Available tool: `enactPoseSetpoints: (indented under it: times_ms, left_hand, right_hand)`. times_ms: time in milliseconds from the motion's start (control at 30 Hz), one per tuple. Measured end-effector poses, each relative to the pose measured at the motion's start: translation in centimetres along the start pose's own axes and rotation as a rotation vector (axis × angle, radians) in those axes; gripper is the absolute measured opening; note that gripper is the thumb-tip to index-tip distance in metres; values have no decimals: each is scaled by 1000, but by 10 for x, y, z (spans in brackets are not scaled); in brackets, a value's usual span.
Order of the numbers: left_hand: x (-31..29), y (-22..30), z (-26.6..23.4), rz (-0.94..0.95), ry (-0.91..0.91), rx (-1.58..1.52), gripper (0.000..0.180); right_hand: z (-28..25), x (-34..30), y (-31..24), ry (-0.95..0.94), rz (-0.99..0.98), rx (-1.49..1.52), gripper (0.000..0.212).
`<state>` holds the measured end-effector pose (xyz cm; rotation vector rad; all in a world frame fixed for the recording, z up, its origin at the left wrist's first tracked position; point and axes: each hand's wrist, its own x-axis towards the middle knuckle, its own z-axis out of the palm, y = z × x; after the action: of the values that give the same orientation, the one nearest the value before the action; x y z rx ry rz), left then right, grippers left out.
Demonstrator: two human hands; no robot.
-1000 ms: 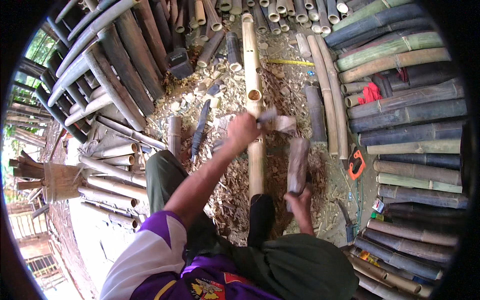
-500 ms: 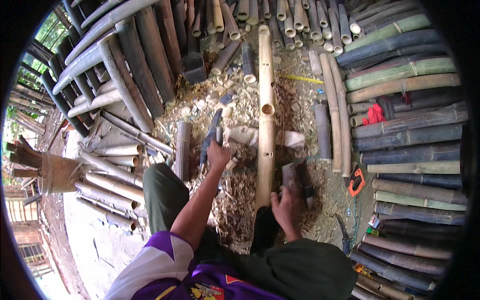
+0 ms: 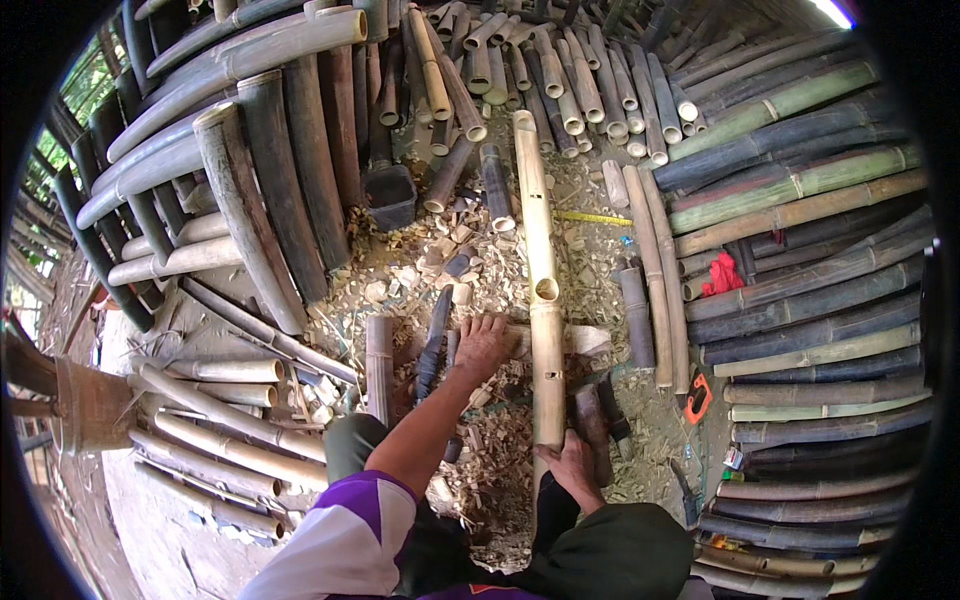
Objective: The person sits on the floor and uses a chisel and a wooden mallet to carve and shape a long bamboo pole. They repeatedly strike the chisel to remove material and occasionally inspect the work.
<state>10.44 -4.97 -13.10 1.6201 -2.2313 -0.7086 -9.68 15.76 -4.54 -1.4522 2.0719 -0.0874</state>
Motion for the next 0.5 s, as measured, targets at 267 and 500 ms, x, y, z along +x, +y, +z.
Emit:
enactPoseSetpoints:
  times_ms: [267,500]
  left_hand:
    - [4,5,1,-30,1,-4,46]
    - [5,-8,-1,-13,29,-10,52]
  right_hand:
    - [9,35,-18,320,-142,-42,52]
    - [-30,155,-80,357,-118,14,91]
